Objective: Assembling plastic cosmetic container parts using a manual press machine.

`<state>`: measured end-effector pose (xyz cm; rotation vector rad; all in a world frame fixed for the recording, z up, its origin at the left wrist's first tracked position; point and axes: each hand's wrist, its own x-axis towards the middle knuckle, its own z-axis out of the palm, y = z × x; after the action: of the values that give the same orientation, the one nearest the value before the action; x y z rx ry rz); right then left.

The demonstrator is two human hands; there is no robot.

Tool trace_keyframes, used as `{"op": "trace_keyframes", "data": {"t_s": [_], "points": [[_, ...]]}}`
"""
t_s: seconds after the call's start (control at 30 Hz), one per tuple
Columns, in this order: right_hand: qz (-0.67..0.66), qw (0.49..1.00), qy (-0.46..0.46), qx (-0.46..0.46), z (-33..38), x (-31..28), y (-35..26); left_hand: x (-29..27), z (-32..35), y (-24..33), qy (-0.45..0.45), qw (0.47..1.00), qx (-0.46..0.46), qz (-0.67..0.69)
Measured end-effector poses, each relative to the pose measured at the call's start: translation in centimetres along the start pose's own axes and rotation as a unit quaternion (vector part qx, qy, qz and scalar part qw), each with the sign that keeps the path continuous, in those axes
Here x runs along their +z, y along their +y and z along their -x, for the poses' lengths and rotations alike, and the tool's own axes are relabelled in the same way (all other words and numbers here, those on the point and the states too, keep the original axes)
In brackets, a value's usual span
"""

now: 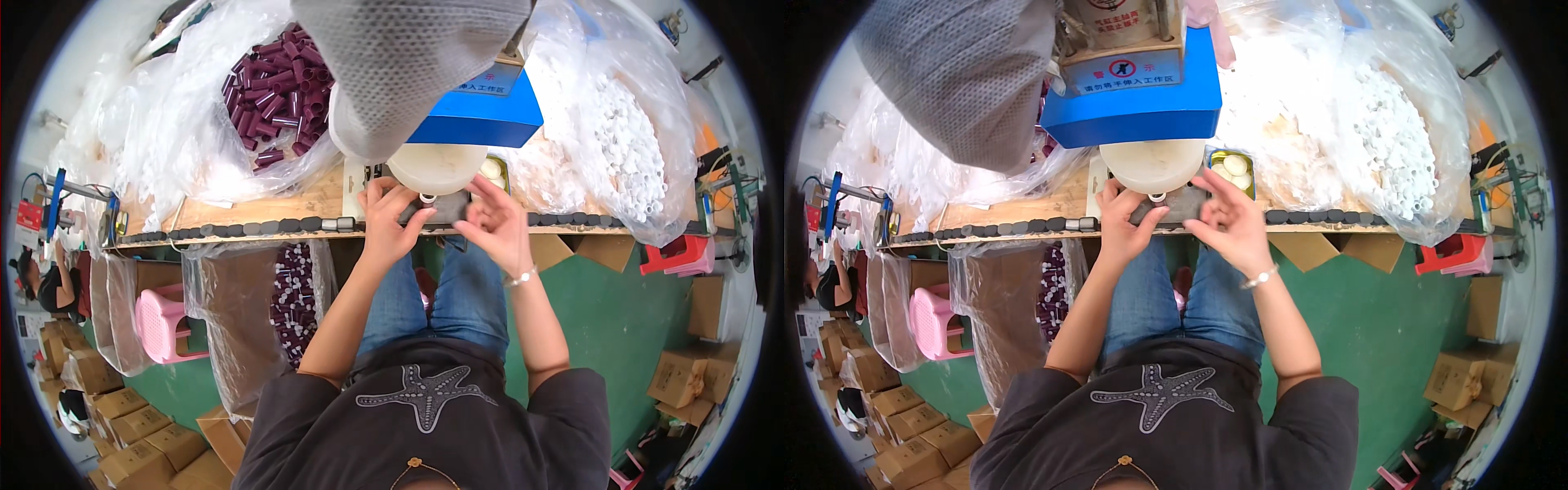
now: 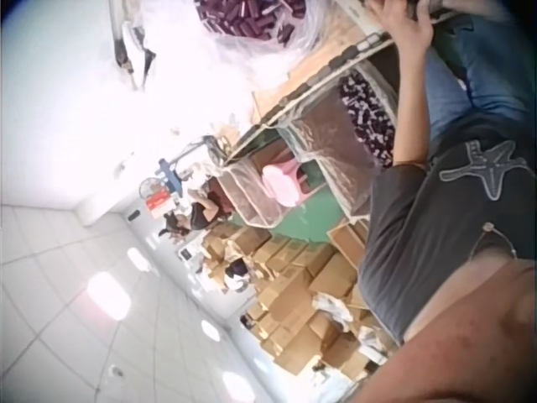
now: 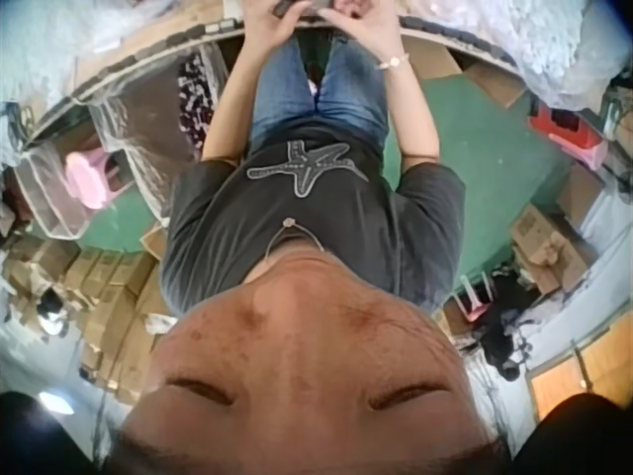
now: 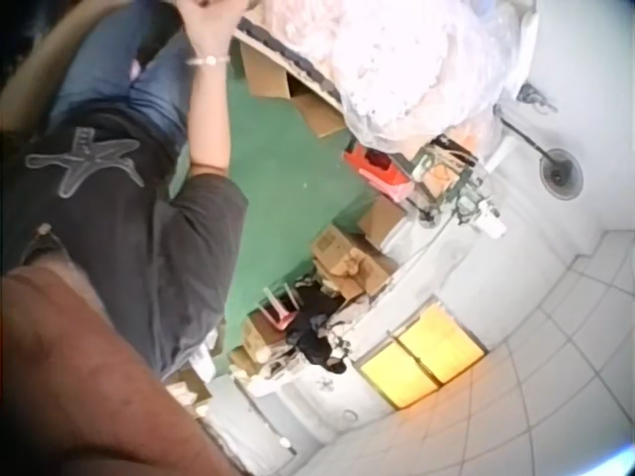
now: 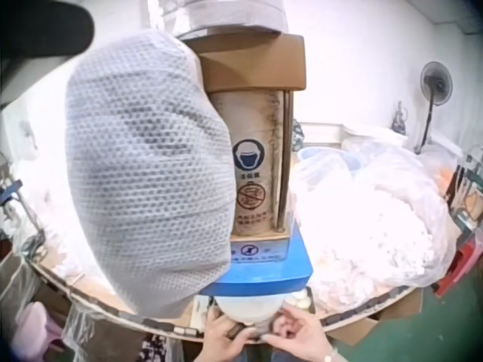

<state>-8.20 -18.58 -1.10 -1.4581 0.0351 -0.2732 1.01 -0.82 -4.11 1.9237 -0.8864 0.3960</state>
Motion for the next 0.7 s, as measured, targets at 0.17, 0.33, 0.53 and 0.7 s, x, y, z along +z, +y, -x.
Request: {"op": "trace_keyframes", "data": {"t_s": [0.17,0.33,0.53,0.7], "points": [[-0.039,0.996,0.074,-0.008,5.1,-4.2,0.7,-1.3,1.2,1.3,0.062,0.997,0.002,-0.039],[0.029,0.989,0.148,-0.002,5.4,-6.9,-0.2,-2.3,2.7,1.0,0.049,0.997,-0.043,-0.048],[0.307,0.908,0.264,-0.108,-5.4,-13.4,-1.2,-0.2,0.7,1.6,0.018,0.998,-0.045,-0.040],[0.708,0.663,0.244,-0.005,-11.9,-16.1,-0.1,0.1,0.0,1.6,0.060,0.997,-0.029,0.049]]}}
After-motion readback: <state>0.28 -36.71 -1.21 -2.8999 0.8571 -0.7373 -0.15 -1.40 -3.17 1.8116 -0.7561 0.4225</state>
